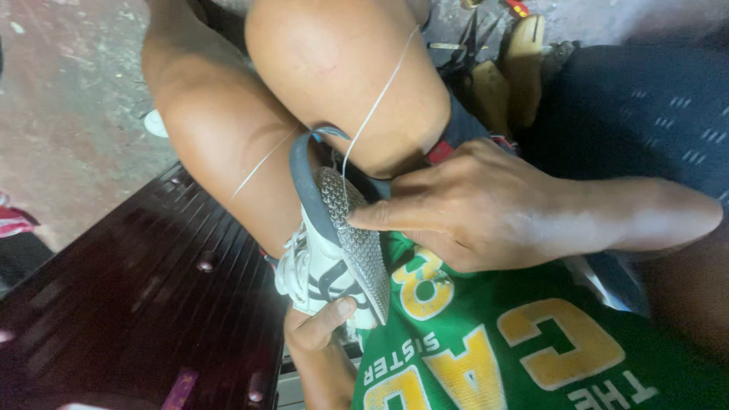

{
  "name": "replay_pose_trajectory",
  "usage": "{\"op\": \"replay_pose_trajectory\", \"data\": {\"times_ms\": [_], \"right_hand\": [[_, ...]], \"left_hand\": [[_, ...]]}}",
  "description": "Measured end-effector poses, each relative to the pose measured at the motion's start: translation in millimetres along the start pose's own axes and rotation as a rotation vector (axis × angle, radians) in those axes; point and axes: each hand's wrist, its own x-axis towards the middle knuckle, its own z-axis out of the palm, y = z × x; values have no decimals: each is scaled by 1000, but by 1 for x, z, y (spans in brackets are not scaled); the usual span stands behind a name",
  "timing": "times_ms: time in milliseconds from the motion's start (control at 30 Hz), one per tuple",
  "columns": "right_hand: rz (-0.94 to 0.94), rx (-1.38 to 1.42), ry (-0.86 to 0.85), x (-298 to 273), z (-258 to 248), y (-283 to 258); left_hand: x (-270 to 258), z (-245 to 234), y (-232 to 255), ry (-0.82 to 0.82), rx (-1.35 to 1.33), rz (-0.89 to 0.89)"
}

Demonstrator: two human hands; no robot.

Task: The person sits on the floor and uses a needle and thread to stitch the sole of a white sneaker. They repeatedly push the needle through the shoe's edge and pull the thread to secure the sole.

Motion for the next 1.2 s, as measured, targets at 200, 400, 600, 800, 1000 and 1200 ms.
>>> {"op": "replay_pose_trajectory", "data": {"times_ms": [200, 400, 600, 800, 1000, 1200], "right_hand": [[-11, 111, 65, 11, -11, 19], [27, -4, -9, 43, -22, 26], [-81, -29, -79, 66, -34, 26], [-61, 28, -128, 82, -37, 21], [-65, -162, -197, 93, -30, 12], [-140, -200, -101, 88, -26, 14]], "left_hand": [[12, 9, 14, -107, 377, 28], [23, 24, 17, -157, 639, 106], [27, 30, 20, -66, 728, -16], [36, 36, 30, -101, 795, 96], [40, 36, 31, -134, 801, -159], [37, 31, 25, -106, 603, 81]]}}
